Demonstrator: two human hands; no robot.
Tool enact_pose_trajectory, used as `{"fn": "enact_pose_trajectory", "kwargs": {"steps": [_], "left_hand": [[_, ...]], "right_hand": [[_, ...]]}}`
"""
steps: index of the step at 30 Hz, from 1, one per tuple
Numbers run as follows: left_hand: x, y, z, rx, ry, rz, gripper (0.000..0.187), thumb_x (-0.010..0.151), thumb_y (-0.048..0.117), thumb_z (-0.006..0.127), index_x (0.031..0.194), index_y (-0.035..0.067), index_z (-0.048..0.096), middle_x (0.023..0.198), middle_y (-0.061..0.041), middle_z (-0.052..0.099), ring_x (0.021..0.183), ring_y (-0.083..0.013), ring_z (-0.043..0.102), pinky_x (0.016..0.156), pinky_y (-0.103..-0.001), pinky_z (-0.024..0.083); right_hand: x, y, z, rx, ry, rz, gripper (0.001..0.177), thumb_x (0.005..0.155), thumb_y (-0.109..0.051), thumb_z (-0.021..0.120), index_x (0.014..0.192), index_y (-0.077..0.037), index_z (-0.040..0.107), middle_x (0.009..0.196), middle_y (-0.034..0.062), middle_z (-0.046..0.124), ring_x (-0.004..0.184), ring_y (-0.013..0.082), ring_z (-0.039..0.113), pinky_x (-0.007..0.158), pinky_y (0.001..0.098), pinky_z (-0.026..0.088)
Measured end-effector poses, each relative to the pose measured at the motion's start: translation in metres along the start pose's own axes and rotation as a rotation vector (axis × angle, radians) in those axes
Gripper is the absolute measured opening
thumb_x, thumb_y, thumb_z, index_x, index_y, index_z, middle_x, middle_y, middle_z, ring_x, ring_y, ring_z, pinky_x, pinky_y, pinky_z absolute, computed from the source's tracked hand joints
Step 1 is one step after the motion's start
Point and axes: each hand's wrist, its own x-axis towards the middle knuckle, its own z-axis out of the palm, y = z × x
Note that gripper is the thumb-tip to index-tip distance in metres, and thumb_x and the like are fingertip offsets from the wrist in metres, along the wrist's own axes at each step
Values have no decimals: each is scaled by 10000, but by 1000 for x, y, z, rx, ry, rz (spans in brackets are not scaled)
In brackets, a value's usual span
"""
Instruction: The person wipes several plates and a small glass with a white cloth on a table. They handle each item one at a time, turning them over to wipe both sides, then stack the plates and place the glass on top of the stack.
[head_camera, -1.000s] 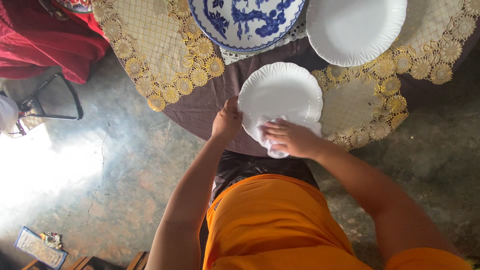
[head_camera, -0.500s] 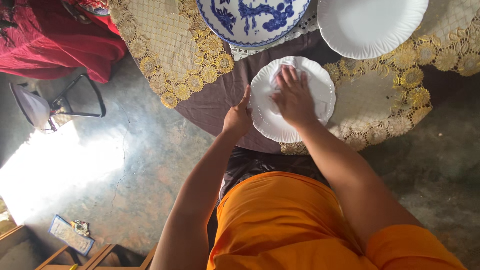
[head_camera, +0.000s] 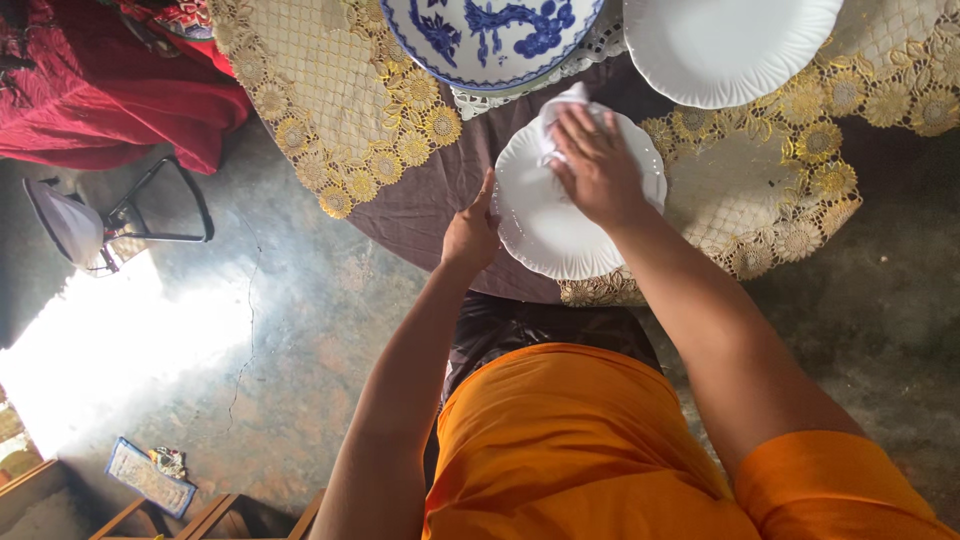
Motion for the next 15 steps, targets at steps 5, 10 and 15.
{"fn": "enact_pose_trajectory", "kwargs": {"steps": [5, 10, 15], "left_hand": [[0, 0, 2, -140, 22, 6, 787, 923, 131, 623, 1611, 334, 300, 897, -137, 725, 827, -277, 744, 802, -443, 581], [15, -15, 4, -586, -156, -283, 533, 1036, 417, 454, 1555, 296, 453, 851, -125, 729, 782, -281, 744, 757, -427, 631], [19, -20, 8, -336, -12, -104, 554, 1059, 485, 536, 1555, 239, 511, 969, -132, 743, 917, -276, 741, 827, -431, 598]], "right_hand": [[-1, -18, 25, -61, 176, 208, 546, 1154, -362, 455, 1572, -11, 445, 1690, 194, 324, 1574, 372, 269, 1277, 602, 186], [3, -70, 33, 44, -21, 133, 620, 1081, -411, 528, 1511, 29, 454, 1620, 231, 338, 1544, 388, 288, 1237, 603, 179], [-26, -94, 20, 223, -167, -134, 716, 948, -449, 629, 1482, -1, 463, 1598, 230, 384, 1524, 355, 311, 1228, 553, 202]]}}
